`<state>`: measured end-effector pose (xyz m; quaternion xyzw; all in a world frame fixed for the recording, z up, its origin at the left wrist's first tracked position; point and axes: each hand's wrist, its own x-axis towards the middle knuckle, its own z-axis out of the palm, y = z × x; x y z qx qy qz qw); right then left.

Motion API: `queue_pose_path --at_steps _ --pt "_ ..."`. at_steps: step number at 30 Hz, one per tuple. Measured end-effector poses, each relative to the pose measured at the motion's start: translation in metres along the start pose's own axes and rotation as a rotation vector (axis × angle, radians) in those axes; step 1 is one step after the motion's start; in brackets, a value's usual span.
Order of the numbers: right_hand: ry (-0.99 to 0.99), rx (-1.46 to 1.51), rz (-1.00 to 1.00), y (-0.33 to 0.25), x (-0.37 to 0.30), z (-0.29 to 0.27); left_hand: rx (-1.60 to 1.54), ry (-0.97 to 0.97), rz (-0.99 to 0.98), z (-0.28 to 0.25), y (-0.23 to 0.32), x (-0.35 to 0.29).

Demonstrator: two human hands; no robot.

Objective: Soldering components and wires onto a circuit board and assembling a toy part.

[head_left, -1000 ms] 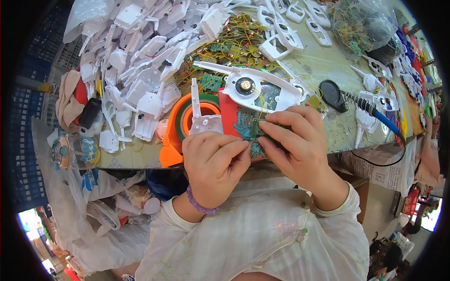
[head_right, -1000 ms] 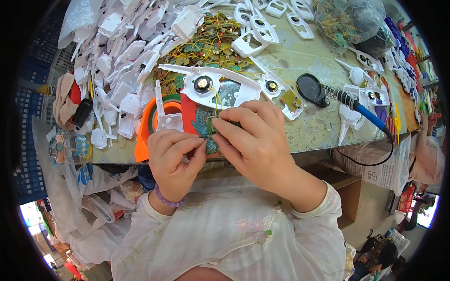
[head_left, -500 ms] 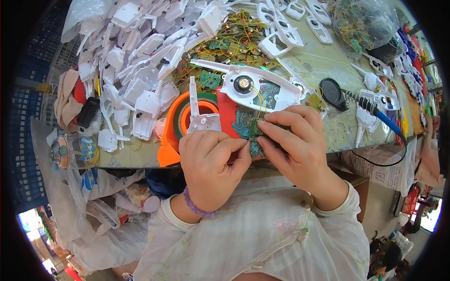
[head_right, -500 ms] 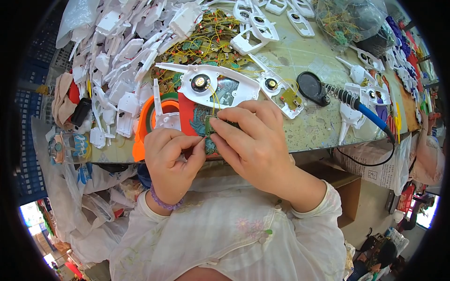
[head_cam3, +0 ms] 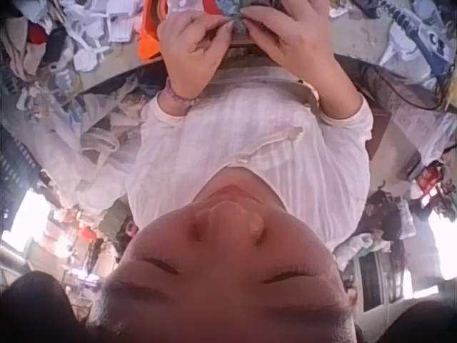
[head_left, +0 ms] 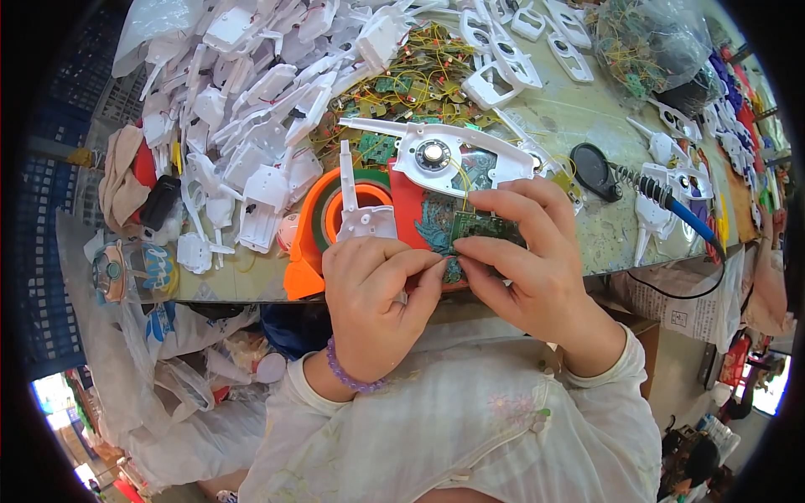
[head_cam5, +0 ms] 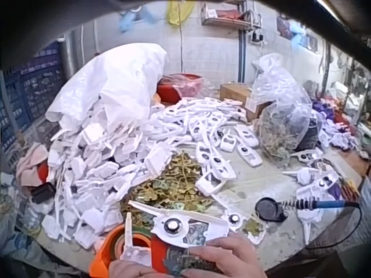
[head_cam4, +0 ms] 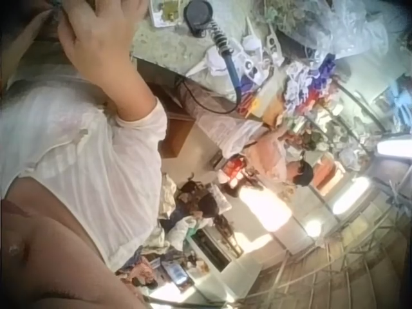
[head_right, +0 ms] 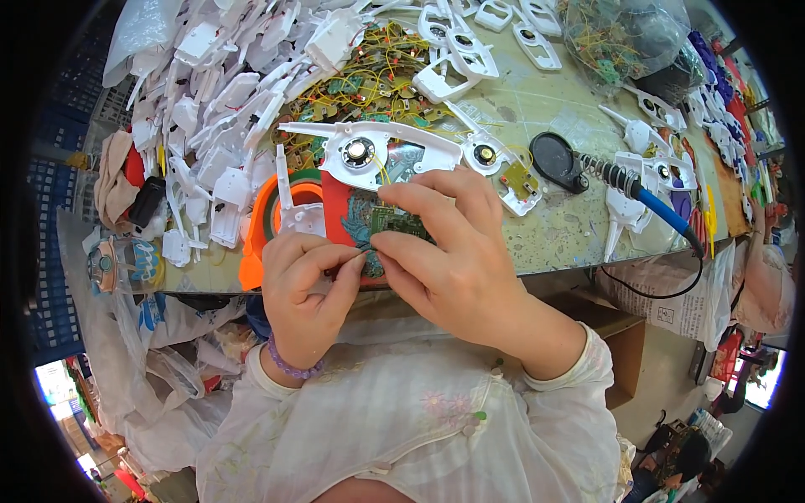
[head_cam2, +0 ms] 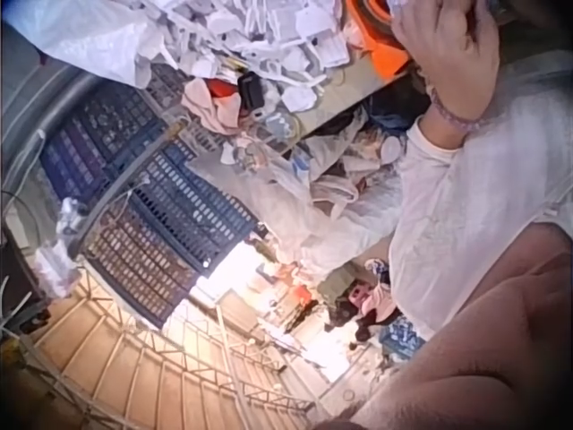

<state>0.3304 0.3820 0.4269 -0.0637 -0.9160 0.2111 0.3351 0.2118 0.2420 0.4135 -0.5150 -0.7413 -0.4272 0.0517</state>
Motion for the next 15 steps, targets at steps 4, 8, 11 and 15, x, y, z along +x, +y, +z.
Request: queue_pose_path --at_steps 4,8,11,15 --pt "-0.058 -0.021 -0.056 -0.0005 0.0029 -0.0013 -0.068 -0.009 -0.044 -0.0021 -0.0012 -0.0018" --pt "-0.066 -0.041 -0.09 -0.0002 0.0031 -0.0011 -0.085 -0.016 -0.05 -0.0036 -0.0008 -0.0019" --pt "-0.106 -0.067 -0.126 -0.0025 0.0048 -0.0033 -0.075 -0.034 -0.029 -0.0043 -0.001 -0.0015" --pt "-0.124 -0.068 -0.173 0.0024 0.0061 -0.0034 -0.05 -0.062 0.029 -0.0049 -0.0043 -0.0011"
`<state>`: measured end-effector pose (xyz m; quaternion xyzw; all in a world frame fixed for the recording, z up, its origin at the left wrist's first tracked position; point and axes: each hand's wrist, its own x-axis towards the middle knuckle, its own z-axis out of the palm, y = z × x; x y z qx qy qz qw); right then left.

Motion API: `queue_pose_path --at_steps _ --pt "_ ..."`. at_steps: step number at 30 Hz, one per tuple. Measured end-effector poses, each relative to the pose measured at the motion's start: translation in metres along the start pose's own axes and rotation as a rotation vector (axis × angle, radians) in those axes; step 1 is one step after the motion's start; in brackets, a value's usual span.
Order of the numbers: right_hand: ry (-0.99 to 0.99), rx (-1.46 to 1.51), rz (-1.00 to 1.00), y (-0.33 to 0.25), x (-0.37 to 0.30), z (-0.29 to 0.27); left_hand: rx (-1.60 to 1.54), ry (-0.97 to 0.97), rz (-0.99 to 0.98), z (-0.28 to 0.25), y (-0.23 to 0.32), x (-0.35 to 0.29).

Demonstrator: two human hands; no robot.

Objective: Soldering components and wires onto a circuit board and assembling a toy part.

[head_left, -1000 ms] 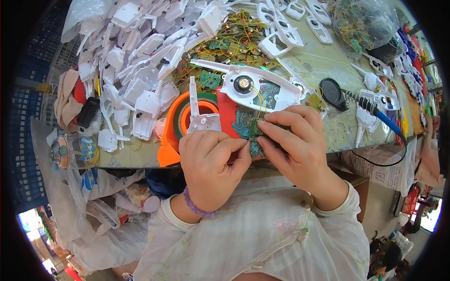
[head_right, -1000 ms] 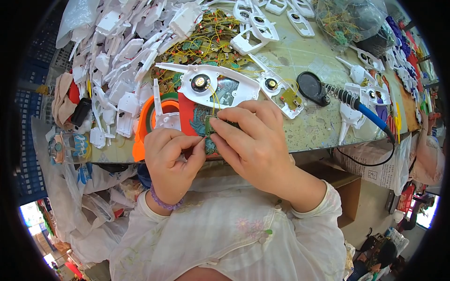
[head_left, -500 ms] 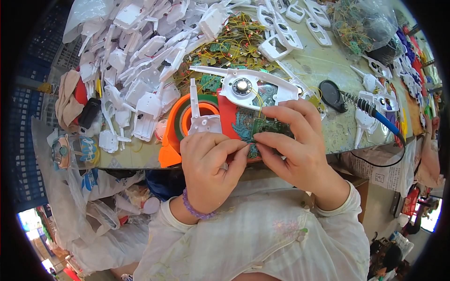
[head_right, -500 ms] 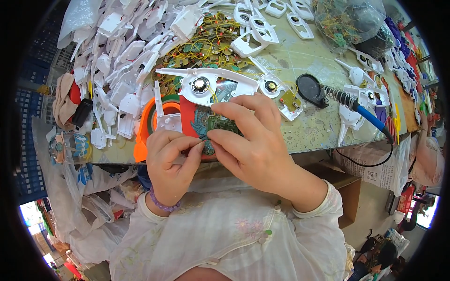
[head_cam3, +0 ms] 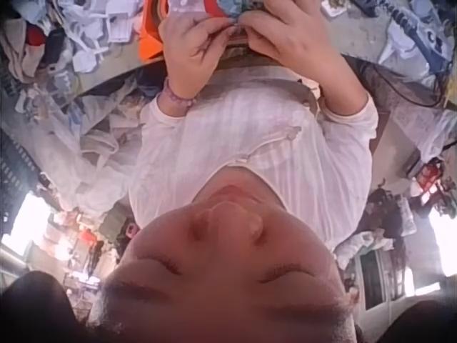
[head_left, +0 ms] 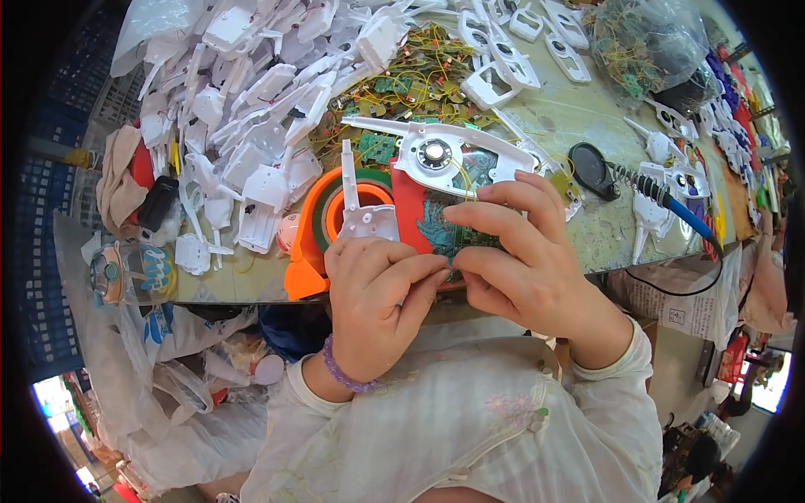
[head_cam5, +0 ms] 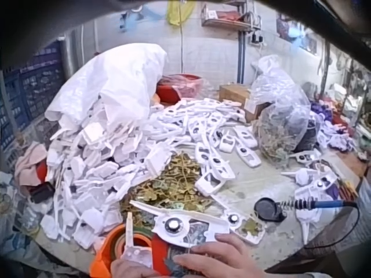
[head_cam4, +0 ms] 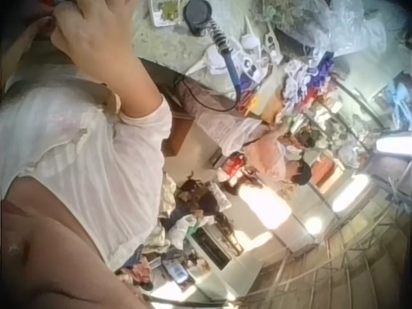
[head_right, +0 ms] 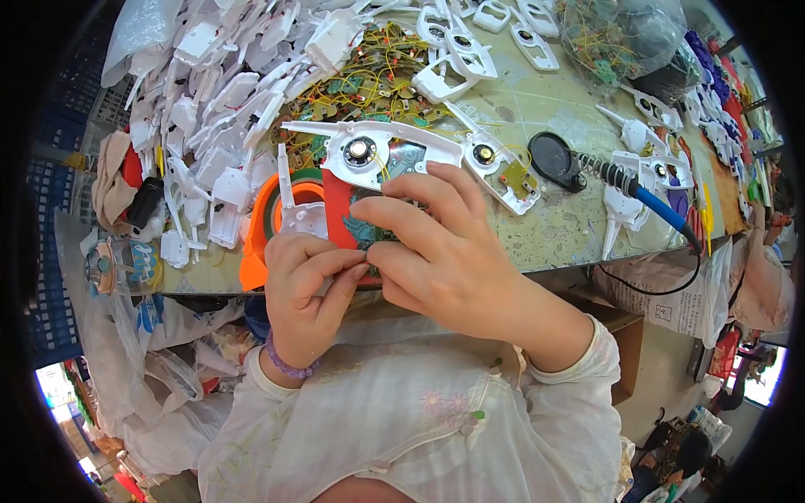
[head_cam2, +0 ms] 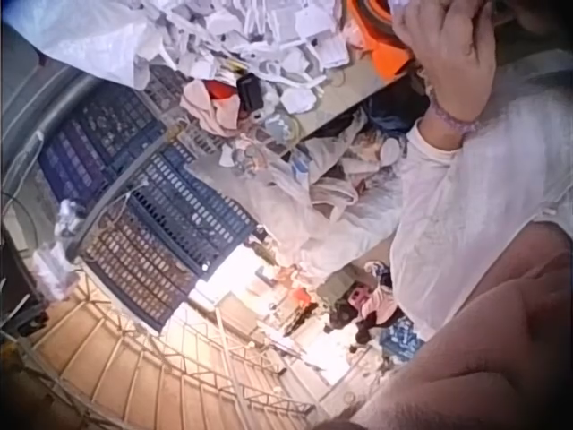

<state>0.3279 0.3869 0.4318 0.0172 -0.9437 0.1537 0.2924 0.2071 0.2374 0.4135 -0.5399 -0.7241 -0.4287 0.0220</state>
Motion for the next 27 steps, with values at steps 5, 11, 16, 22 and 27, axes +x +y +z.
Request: queue_pose_path --at_steps 5,11,16,22,27 --pt "0.109 0.124 0.011 0.005 -0.006 -0.002 -0.037 0.011 0.017 0.0 -0.004 -0.001" --pt "0.5 0.086 0.313 0.012 -0.071 -0.018 0.023 0.058 0.016 0.007 -0.001 0.0" --pt "0.886 0.216 0.558 0.026 -0.118 -0.023 0.076 0.09 0.01 0.01 0.003 0.002" --pt "1.189 0.403 0.782 0.035 -0.121 -0.037 0.121 0.112 0.013 0.015 0.005 0.004" --pt "1.145 0.074 0.725 0.033 -0.117 -0.03 0.148 0.102 0.016 0.013 0.008 0.005"
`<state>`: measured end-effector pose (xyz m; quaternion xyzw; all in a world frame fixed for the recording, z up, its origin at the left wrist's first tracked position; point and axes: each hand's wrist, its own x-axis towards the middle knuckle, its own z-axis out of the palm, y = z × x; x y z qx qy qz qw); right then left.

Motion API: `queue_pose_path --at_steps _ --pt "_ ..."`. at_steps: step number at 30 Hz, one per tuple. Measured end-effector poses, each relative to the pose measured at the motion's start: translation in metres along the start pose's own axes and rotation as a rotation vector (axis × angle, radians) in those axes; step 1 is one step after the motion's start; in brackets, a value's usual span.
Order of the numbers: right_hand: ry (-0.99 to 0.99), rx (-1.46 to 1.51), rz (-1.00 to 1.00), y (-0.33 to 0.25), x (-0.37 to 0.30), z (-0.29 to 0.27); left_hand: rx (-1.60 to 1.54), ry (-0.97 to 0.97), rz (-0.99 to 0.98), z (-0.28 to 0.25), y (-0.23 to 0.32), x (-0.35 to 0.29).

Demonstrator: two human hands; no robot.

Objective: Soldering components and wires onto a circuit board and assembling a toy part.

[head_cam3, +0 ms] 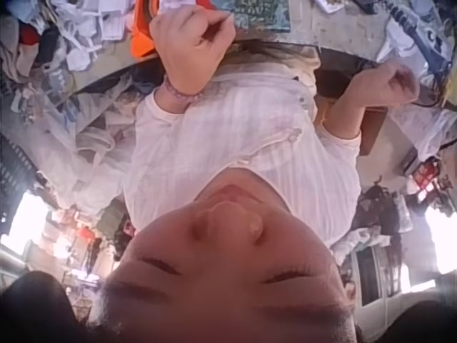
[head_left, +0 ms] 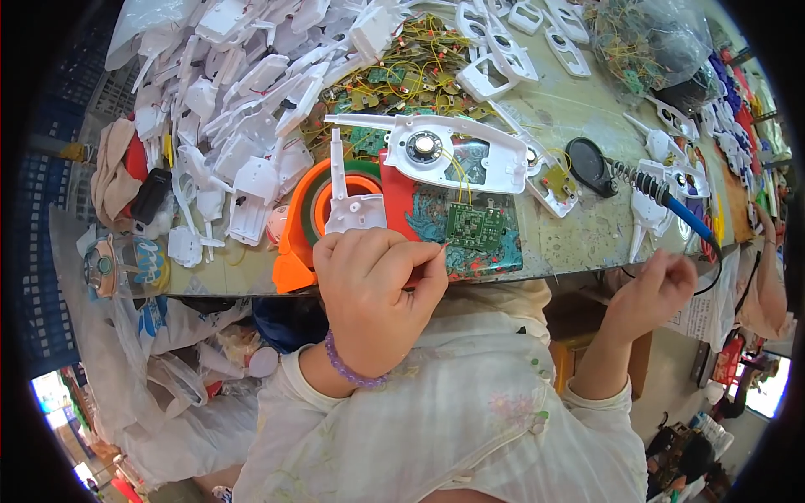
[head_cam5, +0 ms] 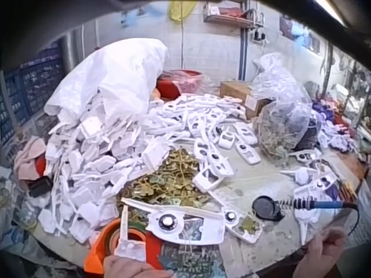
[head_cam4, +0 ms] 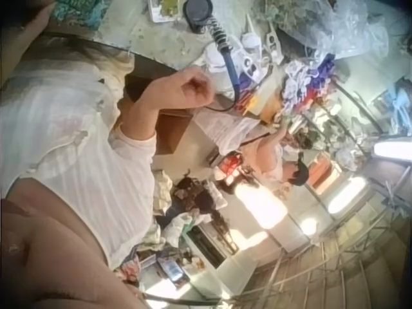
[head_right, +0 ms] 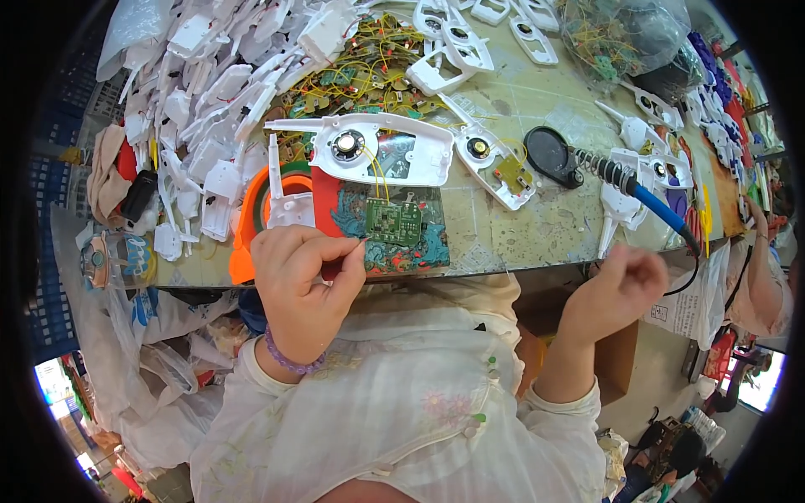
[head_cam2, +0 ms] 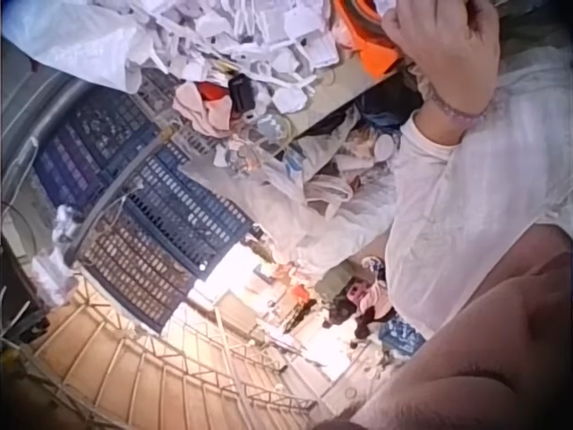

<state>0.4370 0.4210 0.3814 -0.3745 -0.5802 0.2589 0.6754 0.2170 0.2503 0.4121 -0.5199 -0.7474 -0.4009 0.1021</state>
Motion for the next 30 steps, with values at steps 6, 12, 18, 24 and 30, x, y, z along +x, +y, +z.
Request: queue_pose_path --at_steps 6,12,18,24,30 --pt "-0.843 -0.058 -0.592 -0.051 -0.019 0.057 0.02 -0.041 -0.007 -0.002 0.001 -0.001" --pt "-0.919 -0.108 -0.483 -0.049 -0.033 0.083 -0.022 -0.035 -0.015 -0.005 0.001 -0.001" --pt "-0.934 -0.107 -0.458 -0.054 -0.035 0.086 -0.099 0.008 -0.058 -0.002 0.0 -0.002" --pt "-0.937 -0.097 -0.445 -0.053 -0.036 0.086 -0.133 -0.001 -0.032 0.001 -0.003 0.0" --pt "-0.941 -0.1 -0.442 -0.054 -0.036 0.086 -0.151 -0.005 -0.072 0.002 -0.003 -0.001"
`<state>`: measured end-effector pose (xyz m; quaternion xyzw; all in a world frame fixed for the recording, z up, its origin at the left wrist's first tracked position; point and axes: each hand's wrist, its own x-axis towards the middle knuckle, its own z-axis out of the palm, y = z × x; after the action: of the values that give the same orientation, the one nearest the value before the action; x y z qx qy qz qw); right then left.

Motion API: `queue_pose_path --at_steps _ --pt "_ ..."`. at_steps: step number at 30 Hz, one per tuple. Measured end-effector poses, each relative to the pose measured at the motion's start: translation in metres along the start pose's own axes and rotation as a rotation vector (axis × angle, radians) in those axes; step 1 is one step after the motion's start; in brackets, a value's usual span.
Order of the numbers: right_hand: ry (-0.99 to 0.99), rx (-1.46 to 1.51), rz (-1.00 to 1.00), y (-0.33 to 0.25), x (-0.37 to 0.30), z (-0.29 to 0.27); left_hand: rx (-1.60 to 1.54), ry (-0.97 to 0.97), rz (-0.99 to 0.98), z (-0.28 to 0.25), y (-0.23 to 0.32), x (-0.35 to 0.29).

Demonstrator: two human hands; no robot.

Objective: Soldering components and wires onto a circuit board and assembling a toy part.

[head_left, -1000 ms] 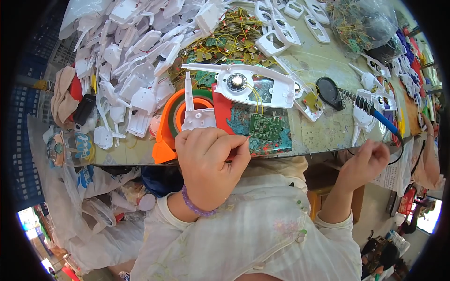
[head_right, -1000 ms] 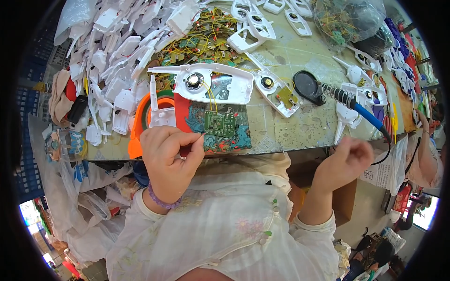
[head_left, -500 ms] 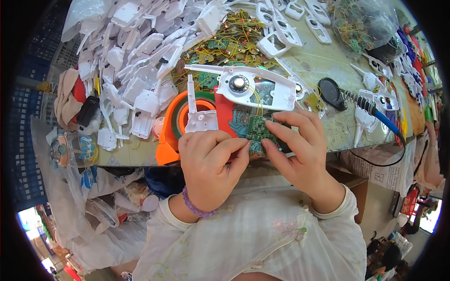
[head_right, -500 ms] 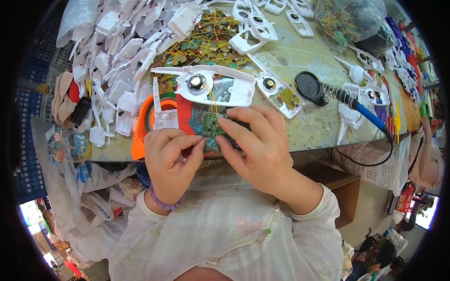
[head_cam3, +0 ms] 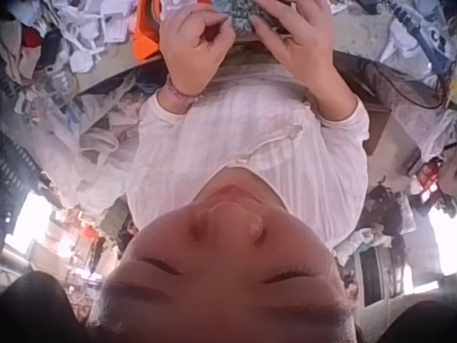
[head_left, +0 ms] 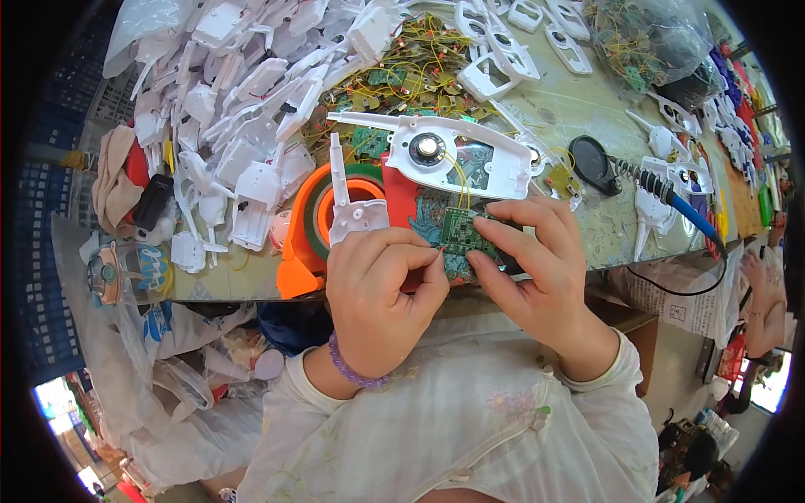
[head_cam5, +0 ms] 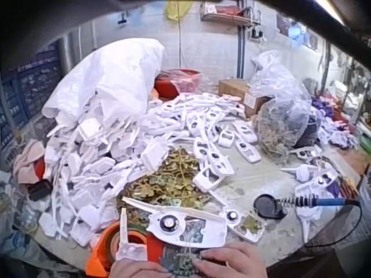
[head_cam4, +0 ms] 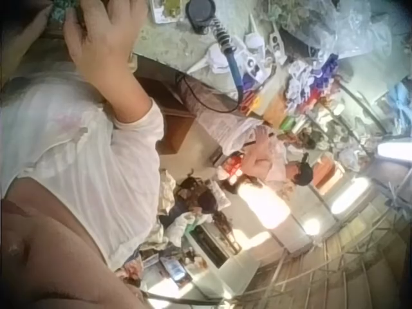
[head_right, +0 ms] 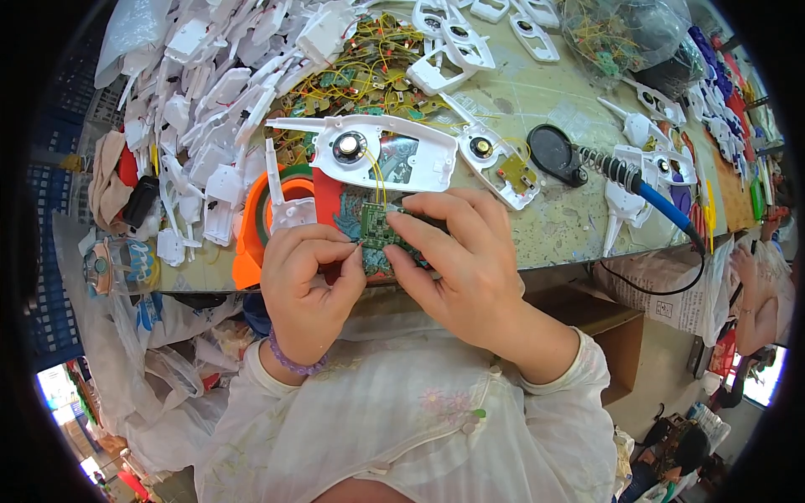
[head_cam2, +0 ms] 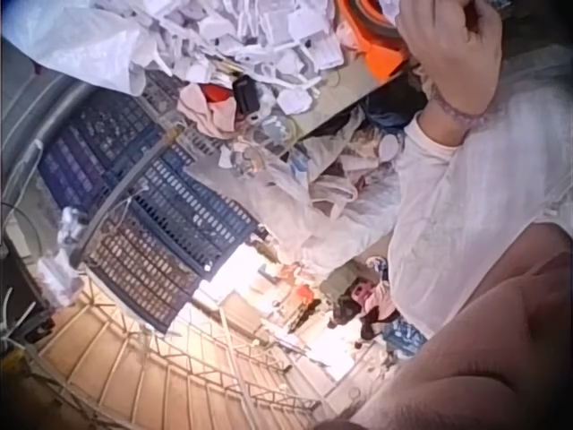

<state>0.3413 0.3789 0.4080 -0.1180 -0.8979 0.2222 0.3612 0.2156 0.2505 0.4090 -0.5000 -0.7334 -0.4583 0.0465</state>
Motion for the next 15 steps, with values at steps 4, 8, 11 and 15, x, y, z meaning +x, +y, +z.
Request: queue_pose_path --at_steps 4,8,11,15 --pt "-0.006 0.013 0.002 0.001 0.0 -0.002 0.005 -0.018 -0.006 0.001 0.002 0.002" --pt "0.104 0.154 0.095 0.004 -0.005 -0.011 0.029 -0.05 0.013 0.0 0.0 0.005" --pt "0.469 0.333 0.278 0.029 -0.039 -0.021 0.011 -0.046 0.022 0.0 0.001 0.006" --pt "0.952 0.571 0.547 0.058 -0.056 -0.045 0.007 -0.077 0.023 -0.002 0.004 0.01"
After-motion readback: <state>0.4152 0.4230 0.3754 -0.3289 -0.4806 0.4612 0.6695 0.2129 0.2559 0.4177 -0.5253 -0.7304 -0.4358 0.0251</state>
